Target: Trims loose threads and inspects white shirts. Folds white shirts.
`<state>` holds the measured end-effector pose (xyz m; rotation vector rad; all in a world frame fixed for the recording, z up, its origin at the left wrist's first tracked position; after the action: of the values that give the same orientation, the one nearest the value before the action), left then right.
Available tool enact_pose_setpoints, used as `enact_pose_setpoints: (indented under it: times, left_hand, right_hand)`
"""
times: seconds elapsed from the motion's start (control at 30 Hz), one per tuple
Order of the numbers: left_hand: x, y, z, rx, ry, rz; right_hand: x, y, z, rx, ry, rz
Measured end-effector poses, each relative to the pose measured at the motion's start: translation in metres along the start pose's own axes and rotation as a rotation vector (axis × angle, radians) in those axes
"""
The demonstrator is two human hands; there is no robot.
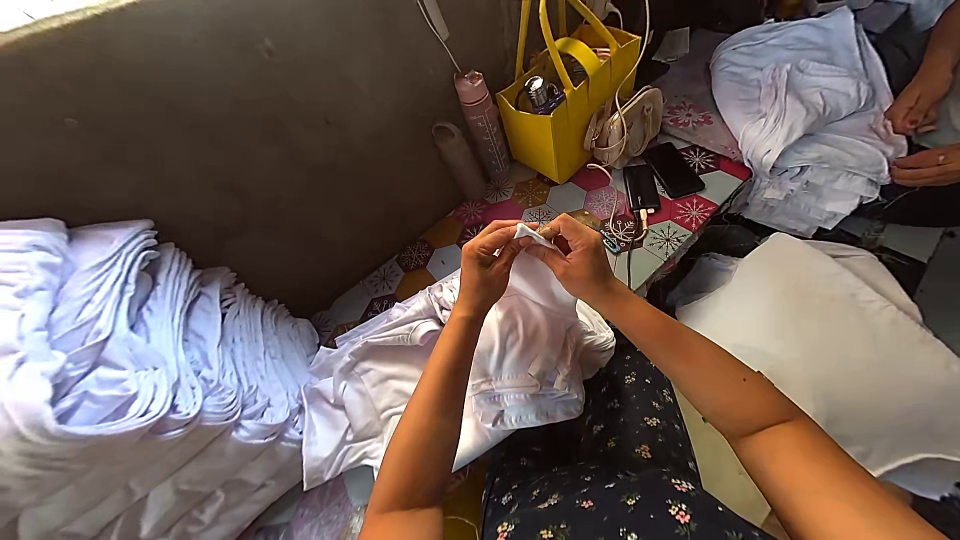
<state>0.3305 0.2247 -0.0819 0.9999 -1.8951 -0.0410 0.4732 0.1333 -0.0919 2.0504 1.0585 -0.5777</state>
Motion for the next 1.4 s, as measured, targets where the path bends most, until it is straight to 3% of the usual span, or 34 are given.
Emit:
enact_pose_setpoints:
  times: [0.07, 0.2, 0.27, 0.33, 0.47, 0.53, 0.63, 0.7, 0.87, 1.0, 1.13, 1.3, 1.4]
  left_hand:
    - [0.005, 0.01, 0.002, 0.005, -0.004, -0.077]
    - [0.012, 0.042, 0.017, 0.12, 0.06, -0.184]
    - [0.018, 0.055, 0.02, 0.121, 0.118, -0.214]
    - [0.016, 0.05, 0.019, -0.017, 0.184, -0.282]
    - [0.014, 0.006, 0.023, -0.456, 0.244, -0.34]
    - [0.022, -0.02, 0.033, -0.556, 0.307, -0.475]
    - [0.045, -0.036, 0.047, -0.753, 0.633, -0.593]
    - [0.057, -0.035, 0.05, -0.846, 0.734, -0.603]
    - [0.058, -0.003, 0.056, -0.543, 0.317, -0.803]
    - [0.072, 0.034, 0.042, -0.473, 0.255, -0.976]
    - [0.08, 0.062, 0.072, -0.341, 0.132, -0.875]
    - [0.058, 0.051, 0.185, -0.244, 0.282, -0.695]
    - [0.032, 0.018, 0.231, -0.209, 0.319, -0.661]
  right_hand:
    - [-0.004, 0.005, 0.011, -0.091, 0.014, 0.095]
    - [0.018, 0.024, 0.05, -0.555, -0.041, 0.415]
    - [0.03, 0.031, 0.067, -0.595, -0.088, 0.469]
    - [0.032, 0.03, 0.078, -0.555, -0.122, 0.439]
    - [0.013, 0.015, 0.084, -0.482, -0.098, 0.433]
    - [0.009, 0.012, 0.083, -0.454, -0.08, 0.463]
    - [0.01, 0.014, 0.082, -0.435, -0.049, 0.524]
    - [0.012, 0.016, 0.082, -0.444, -0.026, 0.554]
    - [0.025, 0.023, 0.085, -0.561, -0.104, 0.663]
    - [0.017, 0.044, 0.074, -0.311, -0.066, 0.654]
    - [-0.01, 0.031, 0.09, -0.282, 0.043, 0.406]
    - [-0.028, -0.011, 0.143, -0.529, 0.27, 0.158]
    - [-0.028, -0.012, 0.107, -0.42, 0.132, 0.115]
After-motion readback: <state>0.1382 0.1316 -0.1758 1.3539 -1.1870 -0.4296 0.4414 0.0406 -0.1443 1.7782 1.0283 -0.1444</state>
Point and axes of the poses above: each hand's wrist, its own z-axis away from the middle knuckle, its own y-axis out of the back of the hand, x = y × z, the point moved 1 cm from there along -z, towards the middle knuckle, and after that the axes turned 15 degrees about -x, right-handed, at the moved point
